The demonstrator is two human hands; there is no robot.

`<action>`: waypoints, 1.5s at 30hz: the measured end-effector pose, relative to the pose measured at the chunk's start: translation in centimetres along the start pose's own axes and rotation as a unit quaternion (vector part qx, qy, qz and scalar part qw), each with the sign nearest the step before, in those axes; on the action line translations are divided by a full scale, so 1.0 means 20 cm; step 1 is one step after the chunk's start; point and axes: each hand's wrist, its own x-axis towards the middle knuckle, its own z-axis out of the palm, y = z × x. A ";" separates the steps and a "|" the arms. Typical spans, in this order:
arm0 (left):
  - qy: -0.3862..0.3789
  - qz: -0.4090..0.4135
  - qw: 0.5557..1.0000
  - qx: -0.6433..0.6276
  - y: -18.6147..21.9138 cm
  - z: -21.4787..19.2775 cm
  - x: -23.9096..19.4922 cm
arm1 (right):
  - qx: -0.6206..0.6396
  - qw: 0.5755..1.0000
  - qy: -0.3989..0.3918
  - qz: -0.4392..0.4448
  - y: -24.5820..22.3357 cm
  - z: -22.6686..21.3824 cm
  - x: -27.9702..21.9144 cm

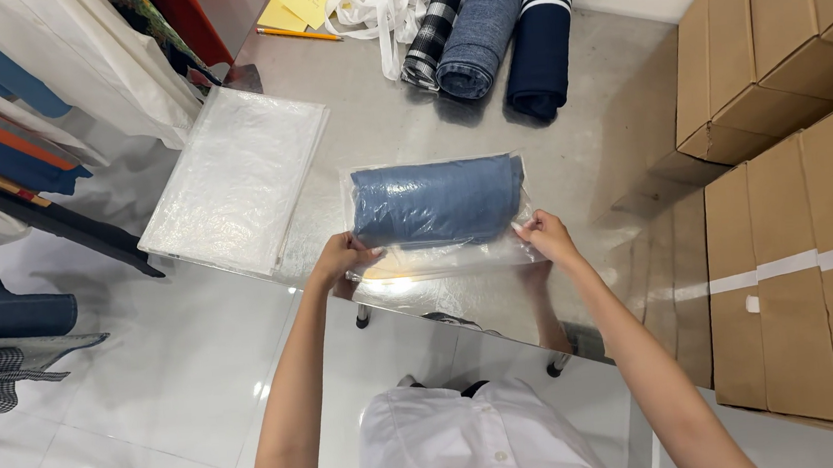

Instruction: The person places folded blue jeans into a clear plastic bag on a metal table, seals the bag, and sets it aside. Then, they place a folded dark blue garment with white stripes into another plastic bag, seal it, and place it on top of the first package.

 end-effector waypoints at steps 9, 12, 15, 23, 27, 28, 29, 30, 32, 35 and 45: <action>0.052 0.016 0.976 0.211 -0.06 0.07 0.05 | 0.110 0.976 -0.157 0.103 -0.39 -0.12 -0.25; 0.041 0.015 0.974 0.222 -0.04 0.07 0.00 | 0.110 0.971 -0.183 0.106 -0.69 -0.14 -0.36; 0.047 0.009 0.970 0.240 -0.04 0.09 0.02 | 0.102 0.980 -0.152 0.072 -0.67 -0.07 -0.29; 0.064 -0.012 0.974 0.215 0.09 0.10 -0.16 | 0.135 0.987 -0.091 0.010 -0.51 0.00 -0.23; 0.106 -0.027 0.984 0.140 0.27 0.15 -0.26 | 0.105 0.992 -0.072 -0.004 -0.51 0.05 -0.21; 0.107 -0.029 0.984 0.140 0.26 0.17 -0.23 | 0.105 0.992 -0.074 -0.003 -0.51 0.07 -0.20; 0.138 -0.023 0.976 0.166 0.26 0.20 -0.21 | 0.091 0.994 -0.054 0.017 -0.51 0.08 -0.20; 0.170 -0.015 0.966 0.192 0.26 0.21 -0.19 | 0.078 0.996 -0.034 0.036 -0.52 0.09 -0.19; 0.173 -0.008 0.965 0.195 0.31 0.21 -0.24 | 0.035 0.999 -0.020 0.030 -0.45 0.11 -0.14; 0.184 -0.004 0.947 0.265 0.31 0.22 -0.27 | -0.050 0.998 0.028 -0.005 -0.36 0.13 -0.13; 0.230 0.496 0.726 0.417 0.36 0.34 -0.15 | -0.257 0.770 0.114 -0.572 -0.55 0.29 -0.31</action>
